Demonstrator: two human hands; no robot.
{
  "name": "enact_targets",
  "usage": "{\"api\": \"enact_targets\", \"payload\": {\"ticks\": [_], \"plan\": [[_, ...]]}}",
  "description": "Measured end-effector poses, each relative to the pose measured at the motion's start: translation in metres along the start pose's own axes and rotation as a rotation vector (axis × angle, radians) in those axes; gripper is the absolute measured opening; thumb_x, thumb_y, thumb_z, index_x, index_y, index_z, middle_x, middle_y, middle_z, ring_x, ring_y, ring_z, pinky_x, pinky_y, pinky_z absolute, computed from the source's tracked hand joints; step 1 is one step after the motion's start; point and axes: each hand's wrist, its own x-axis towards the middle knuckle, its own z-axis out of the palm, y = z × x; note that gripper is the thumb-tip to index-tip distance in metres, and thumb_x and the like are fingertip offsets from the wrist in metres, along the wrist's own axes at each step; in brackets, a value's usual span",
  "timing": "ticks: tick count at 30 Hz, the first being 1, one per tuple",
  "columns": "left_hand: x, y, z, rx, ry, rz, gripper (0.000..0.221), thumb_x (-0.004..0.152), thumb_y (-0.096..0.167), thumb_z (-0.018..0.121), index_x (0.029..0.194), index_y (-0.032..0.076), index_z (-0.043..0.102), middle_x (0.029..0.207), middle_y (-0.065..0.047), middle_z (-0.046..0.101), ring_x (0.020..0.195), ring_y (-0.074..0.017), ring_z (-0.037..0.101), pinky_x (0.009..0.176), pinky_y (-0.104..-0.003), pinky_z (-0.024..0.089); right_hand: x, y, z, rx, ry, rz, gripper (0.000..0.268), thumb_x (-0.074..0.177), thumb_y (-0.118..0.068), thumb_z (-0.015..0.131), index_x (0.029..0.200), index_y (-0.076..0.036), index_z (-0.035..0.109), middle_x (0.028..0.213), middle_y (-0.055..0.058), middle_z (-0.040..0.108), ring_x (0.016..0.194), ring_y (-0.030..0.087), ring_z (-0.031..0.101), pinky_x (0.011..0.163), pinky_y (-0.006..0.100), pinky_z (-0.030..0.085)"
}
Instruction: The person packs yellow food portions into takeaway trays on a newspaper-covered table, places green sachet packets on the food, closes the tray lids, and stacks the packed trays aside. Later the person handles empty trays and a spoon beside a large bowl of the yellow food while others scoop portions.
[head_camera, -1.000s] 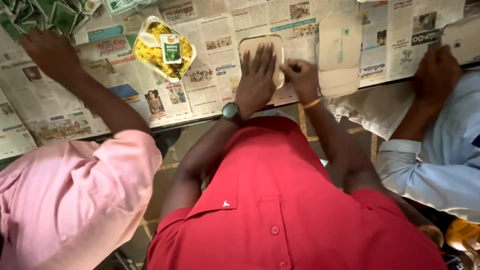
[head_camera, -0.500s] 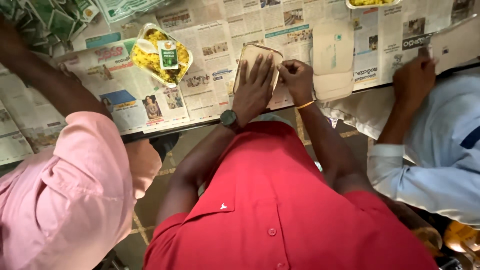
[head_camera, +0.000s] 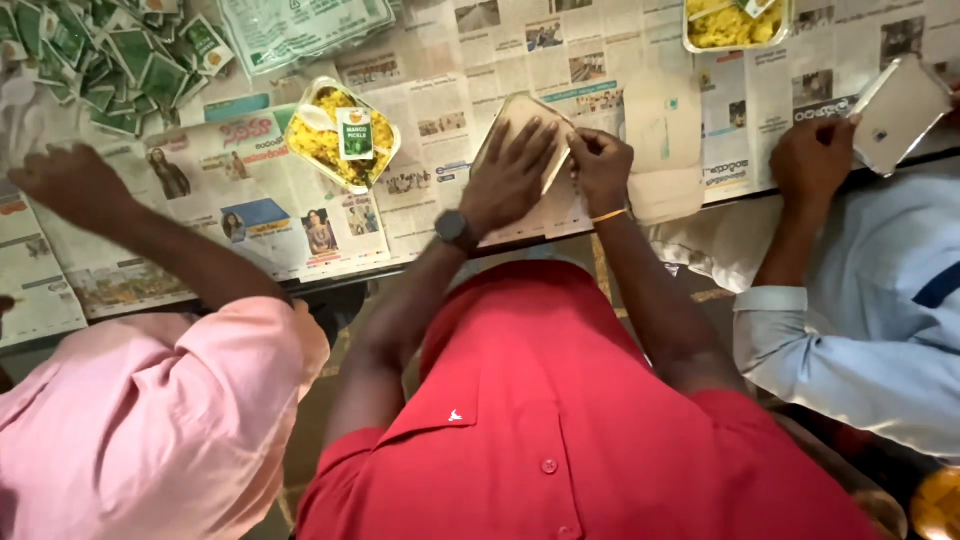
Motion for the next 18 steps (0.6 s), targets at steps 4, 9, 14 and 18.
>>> {"api": "enact_targets", "payload": {"ticks": [4,9,14,18], "plan": [[0.019,0.001,-0.036,0.038,-0.094,0.04,0.062,0.095,0.022,0.058,0.154,0.005,0.049,0.168,-0.011,0.031,0.158,-0.0316,0.022,0.13,-0.056,0.01,0.007,0.038,0.0,0.026,0.081,-0.217,0.021,0.096,-0.013,0.077,0.108,0.005,0.075,0.077,0.003,0.071,0.059,0.007,0.062,0.052,0.023,0.051],[0.013,0.02,-0.002,-0.057,-0.066,-0.179,0.071,0.089,0.017,0.061,0.154,-0.004,0.043,0.169,-0.023,0.024,0.159,-0.0371,0.016,0.129,-0.056,0.007,0.026,0.034,-0.011,0.406,-0.218,0.131,0.03,0.106,-0.025,0.064,0.112,0.003,0.074,0.071,0.004,0.066,0.056,0.009,0.06,0.049,0.022,0.046],[0.014,0.022,-0.005,-0.06,0.001,-0.191,0.071,0.09,0.014,0.059,0.155,-0.007,0.041,0.169,-0.025,0.021,0.159,-0.0374,0.014,0.129,-0.057,0.006,0.032,0.027,-0.016,0.235,-0.235,0.101,0.023,0.097,-0.014,0.074,0.113,0.003,0.075,0.075,0.005,0.069,0.058,0.01,0.062,0.052,0.024,0.051],[0.013,0.023,-0.009,-0.051,-0.023,-0.202,0.072,0.089,0.014,0.059,0.155,-0.006,0.04,0.17,-0.024,0.021,0.16,-0.0372,0.013,0.129,-0.057,0.005,0.035,0.02,-0.016,0.023,-0.188,0.026,0.025,0.09,-0.009,0.081,0.11,0.005,0.076,0.079,0.008,0.072,0.064,0.014,0.065,0.055,0.028,0.052]]}}
